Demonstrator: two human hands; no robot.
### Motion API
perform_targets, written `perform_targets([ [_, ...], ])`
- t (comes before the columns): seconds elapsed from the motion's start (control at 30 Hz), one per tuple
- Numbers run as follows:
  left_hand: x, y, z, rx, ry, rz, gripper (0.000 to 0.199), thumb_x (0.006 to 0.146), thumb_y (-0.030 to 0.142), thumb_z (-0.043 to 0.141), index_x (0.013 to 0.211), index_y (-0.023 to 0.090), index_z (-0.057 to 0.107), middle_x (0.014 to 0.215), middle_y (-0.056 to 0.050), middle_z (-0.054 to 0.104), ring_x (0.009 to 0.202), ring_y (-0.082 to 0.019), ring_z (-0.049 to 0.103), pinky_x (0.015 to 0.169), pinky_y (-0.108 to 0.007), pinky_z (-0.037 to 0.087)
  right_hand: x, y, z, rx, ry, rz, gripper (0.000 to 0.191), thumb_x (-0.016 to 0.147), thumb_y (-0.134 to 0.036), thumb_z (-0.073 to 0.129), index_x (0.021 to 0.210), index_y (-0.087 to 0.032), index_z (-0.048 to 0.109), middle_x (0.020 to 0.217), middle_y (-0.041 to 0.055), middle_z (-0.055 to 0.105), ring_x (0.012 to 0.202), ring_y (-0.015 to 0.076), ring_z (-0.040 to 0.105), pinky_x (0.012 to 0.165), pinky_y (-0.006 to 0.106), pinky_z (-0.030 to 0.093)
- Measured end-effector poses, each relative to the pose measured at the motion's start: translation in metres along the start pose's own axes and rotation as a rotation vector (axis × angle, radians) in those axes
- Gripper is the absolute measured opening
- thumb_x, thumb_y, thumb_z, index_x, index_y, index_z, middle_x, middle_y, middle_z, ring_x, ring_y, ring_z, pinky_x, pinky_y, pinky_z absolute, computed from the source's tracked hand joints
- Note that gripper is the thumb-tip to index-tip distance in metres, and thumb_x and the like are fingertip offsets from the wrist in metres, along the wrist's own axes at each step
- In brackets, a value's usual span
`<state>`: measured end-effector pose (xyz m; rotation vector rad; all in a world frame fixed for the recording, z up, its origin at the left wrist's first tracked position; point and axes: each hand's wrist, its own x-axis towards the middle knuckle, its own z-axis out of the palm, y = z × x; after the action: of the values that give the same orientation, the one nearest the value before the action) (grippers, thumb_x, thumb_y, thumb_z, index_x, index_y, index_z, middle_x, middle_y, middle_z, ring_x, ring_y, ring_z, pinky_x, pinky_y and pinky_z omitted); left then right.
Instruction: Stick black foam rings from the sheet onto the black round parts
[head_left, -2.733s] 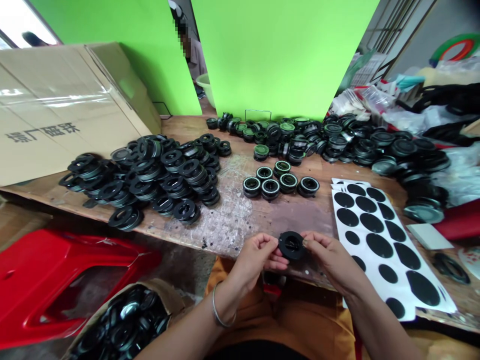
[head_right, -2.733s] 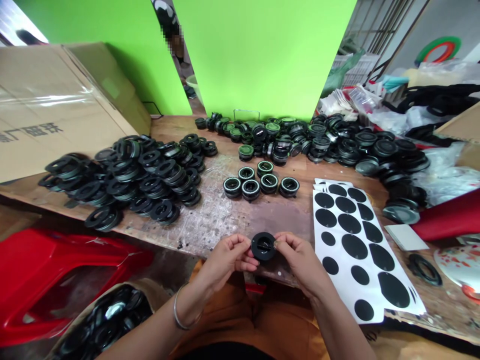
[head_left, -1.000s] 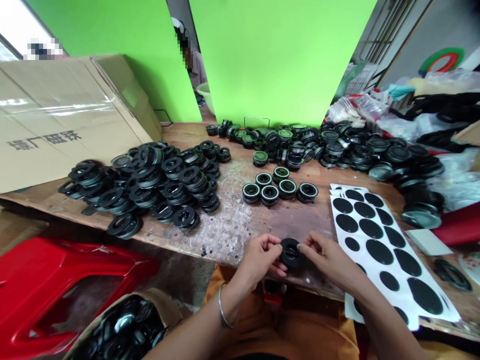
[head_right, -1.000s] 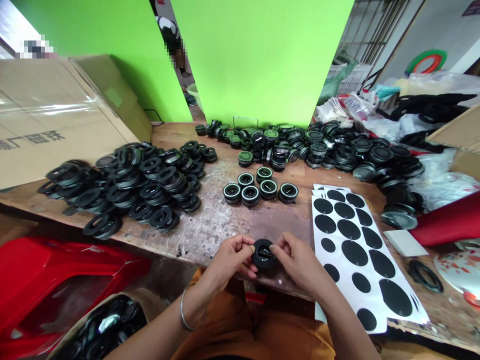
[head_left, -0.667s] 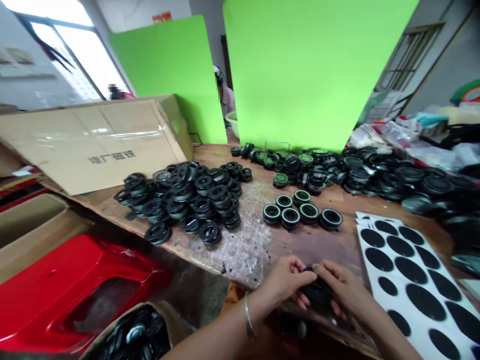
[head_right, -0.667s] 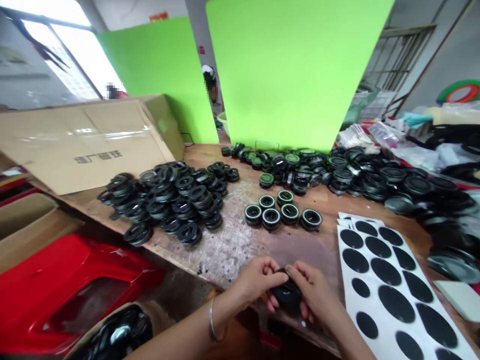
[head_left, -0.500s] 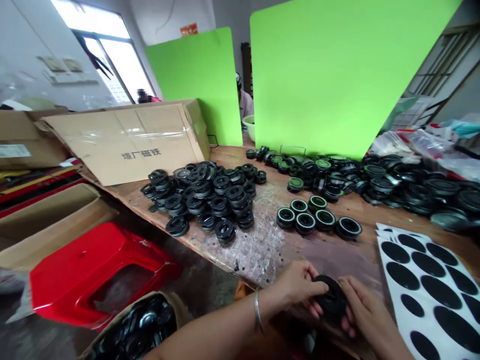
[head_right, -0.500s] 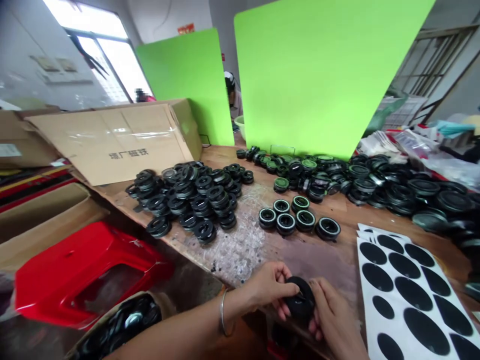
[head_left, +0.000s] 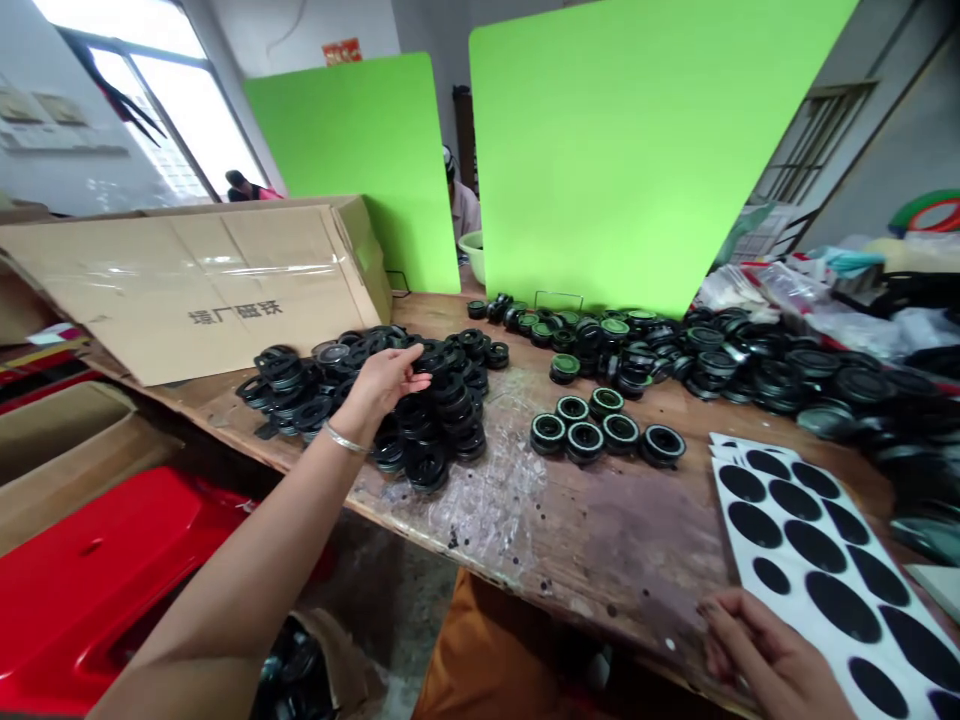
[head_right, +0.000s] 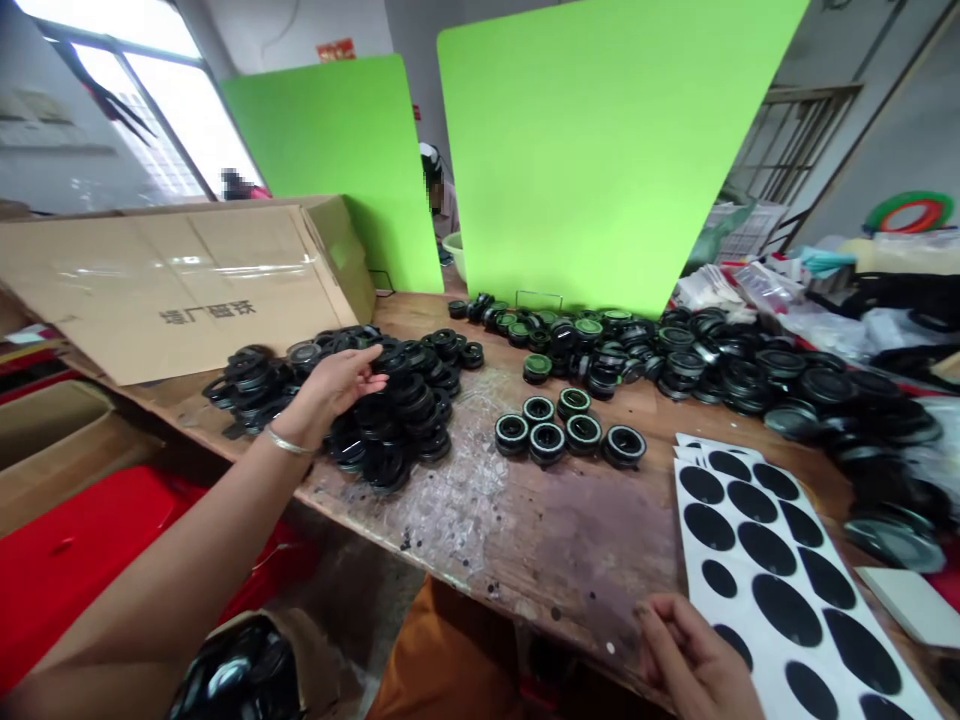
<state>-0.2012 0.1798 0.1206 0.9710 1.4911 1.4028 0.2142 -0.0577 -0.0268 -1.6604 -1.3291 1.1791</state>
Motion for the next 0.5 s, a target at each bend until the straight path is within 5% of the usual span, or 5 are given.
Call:
perform_targets([
  [0.13, -0.006, -0.006, -0.004, 0.025, 0.036, 0.080, 0.015, 0.090, 0.026, 0.058, 0.087, 0.014, 0.049, 0.051, 0.007, 0.047, 0.043, -0.010, 0.057, 0.045, -0.022, 0.054, -0.002, -0.024, 0.026, -0.039, 0.028, -0.072, 0.038, 0.088, -0.059, 0.049, 0.084, -0.022, 0.058, 0.063, -0.0010, 0.056, 0.059, 0.0155, 0.053, 0.056, 0.024, 0.043],
  [0.27, -0.043, -0.010, 0.011, 0.149, 0.095, 0.383, 0.026, 0.083, 0.026, 0.064, 0.101, 0.017, 0.048, 0.054, 0.009, 0.049, 0.040, -0.008, 0.051, 0.042, -0.016, 0.046, -0.005, -0.028, 0.026, -0.098, 0.097, -0.122, 0.033, 0.090, -0.053, 0.048, 0.086, -0.022, 0.059, 0.071, -0.0002, 0.058, 0.064, 0.0158, 0.053, 0.058, 0.024, 0.043],
  [0.37, -0.082, -0.023, 0.036, 0.219, -0.118, 0.451, 0.024, 0.079, 0.031, 0.066, 0.096, 0.019, 0.054, 0.056, 0.008, 0.051, 0.045, -0.008, 0.052, 0.045, -0.016, 0.045, -0.006, -0.022, 0.006, -0.198, 0.186, -0.122, 0.030, 0.089, -0.049, 0.049, 0.089, -0.022, 0.062, 0.077, 0.0015, 0.063, 0.070, 0.0173, 0.057, 0.063, 0.026, 0.044],
  [0.5, -0.136, -0.058, 0.088, 0.165, -0.518, 0.169, 0.024, 0.075, 0.035, 0.071, 0.087, 0.017, 0.061, 0.071, 0.002, 0.060, 0.063, -0.010, 0.058, 0.061, -0.021, 0.052, -0.003, -0.006, -0.043, -0.313, 0.433, -0.066, 0.033, 0.081, -0.050, 0.055, 0.093, -0.022, 0.066, 0.091, 0.0044, 0.069, 0.069, 0.0186, 0.060, 0.068, 0.030, 0.047],
])
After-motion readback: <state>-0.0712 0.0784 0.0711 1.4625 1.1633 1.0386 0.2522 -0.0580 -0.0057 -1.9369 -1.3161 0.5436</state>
